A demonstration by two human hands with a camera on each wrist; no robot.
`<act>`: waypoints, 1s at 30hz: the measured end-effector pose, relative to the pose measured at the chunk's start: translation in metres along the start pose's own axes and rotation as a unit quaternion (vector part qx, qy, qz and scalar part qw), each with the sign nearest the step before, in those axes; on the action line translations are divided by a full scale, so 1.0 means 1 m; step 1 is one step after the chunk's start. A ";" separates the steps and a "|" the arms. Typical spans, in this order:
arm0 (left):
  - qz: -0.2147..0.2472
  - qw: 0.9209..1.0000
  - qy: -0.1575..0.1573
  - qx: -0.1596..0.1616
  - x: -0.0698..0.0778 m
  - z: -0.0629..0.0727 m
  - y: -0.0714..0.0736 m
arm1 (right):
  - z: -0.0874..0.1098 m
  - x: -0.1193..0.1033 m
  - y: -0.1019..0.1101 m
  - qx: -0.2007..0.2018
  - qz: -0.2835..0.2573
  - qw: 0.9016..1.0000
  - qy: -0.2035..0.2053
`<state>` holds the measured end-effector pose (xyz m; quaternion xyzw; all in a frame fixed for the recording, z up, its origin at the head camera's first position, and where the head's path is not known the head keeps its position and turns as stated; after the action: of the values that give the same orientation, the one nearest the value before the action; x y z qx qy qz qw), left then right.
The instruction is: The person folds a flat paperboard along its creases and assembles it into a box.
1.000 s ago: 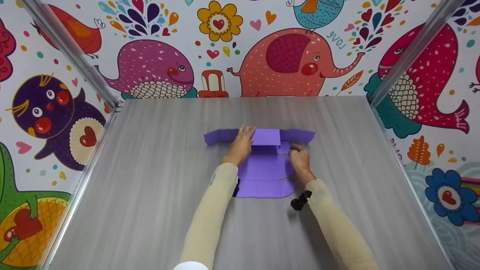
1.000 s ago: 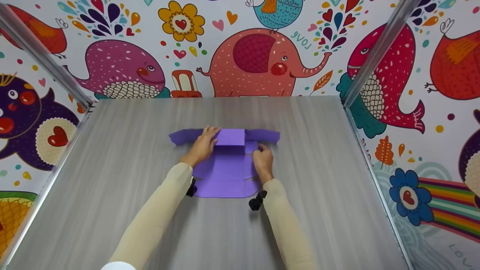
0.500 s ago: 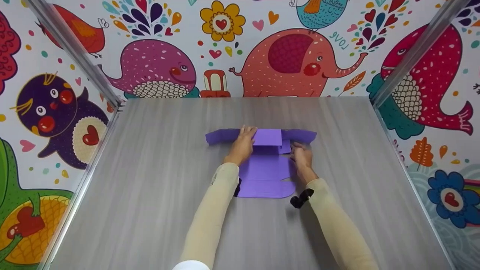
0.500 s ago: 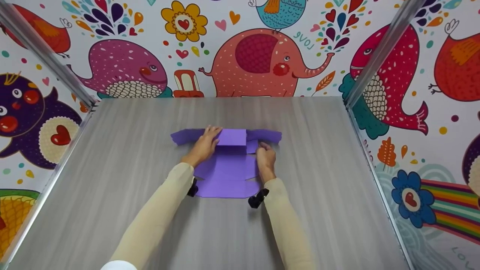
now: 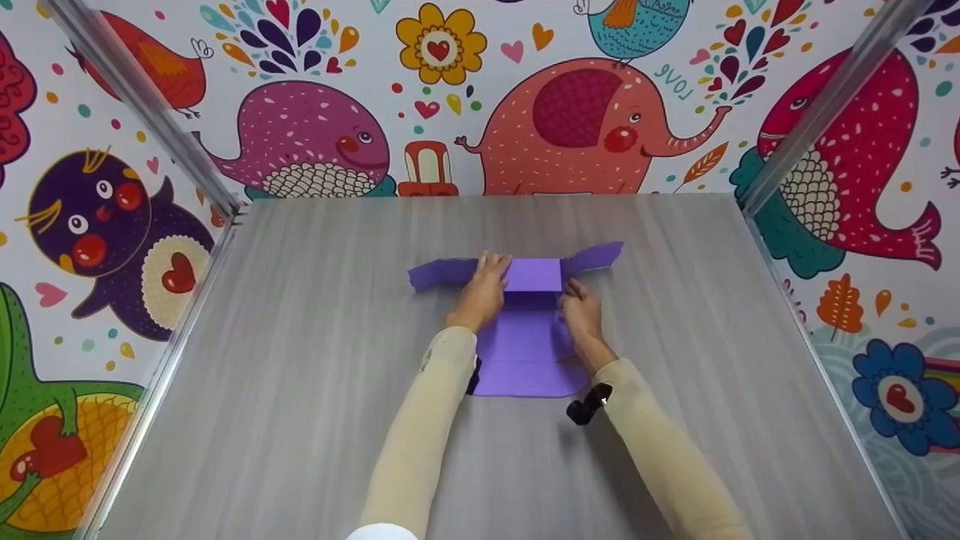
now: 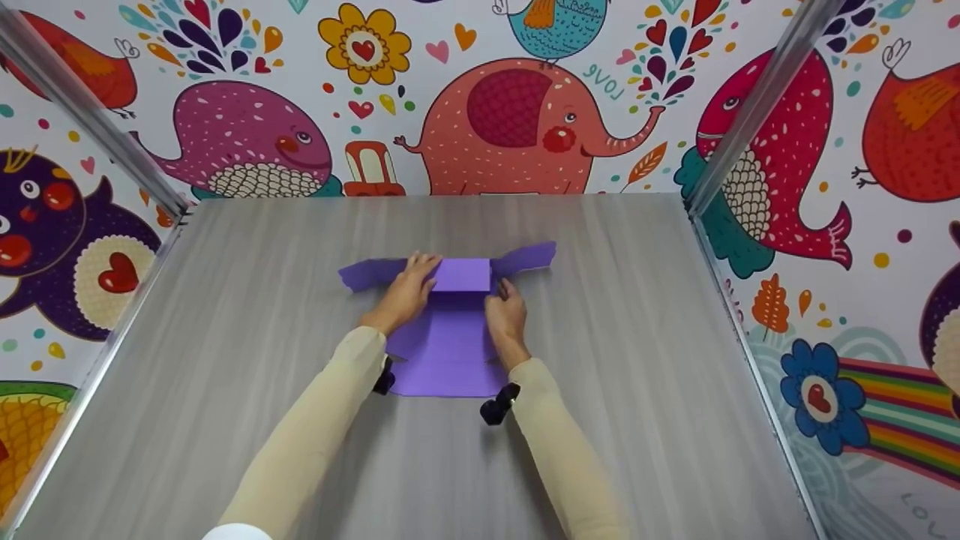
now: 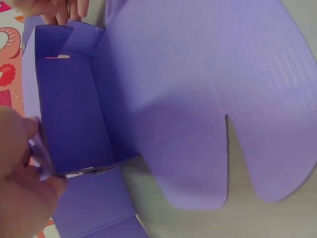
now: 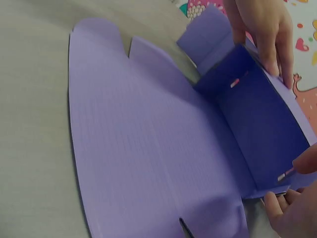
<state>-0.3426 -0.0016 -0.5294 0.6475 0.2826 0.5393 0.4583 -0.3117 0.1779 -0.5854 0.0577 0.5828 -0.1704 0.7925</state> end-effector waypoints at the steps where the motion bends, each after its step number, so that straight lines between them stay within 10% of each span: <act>1: -0.001 1.000 -0.001 0.001 0.000 0.000 0.000 | 0.001 0.000 -0.001 -0.001 0.000 1.000 -0.002; 19: -0.007 1.000 -0.014 0.006 0.005 0.001 0.003 | 0.008 -0.002 -0.006 -0.042 0.163 0.981 0.098; 30: -0.005 1.000 -0.013 0.002 0.004 0.002 0.004 | 0.008 -0.003 -0.008 -0.060 0.172 0.979 0.095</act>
<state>-0.3403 -0.0004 -0.5244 0.6538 0.2810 0.5277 0.4638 -0.3080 0.1687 -0.5791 0.1250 0.6463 0.0102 0.7527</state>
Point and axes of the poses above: each hand's wrist, its own z-axis away from the middle knuckle, its own y-axis out of the back of the hand, x = y × z, the point moved 7 cm from there along -z, towards the middle knuckle, and after that the axes turned 12 degrees about -z, right-handed, at the moved point
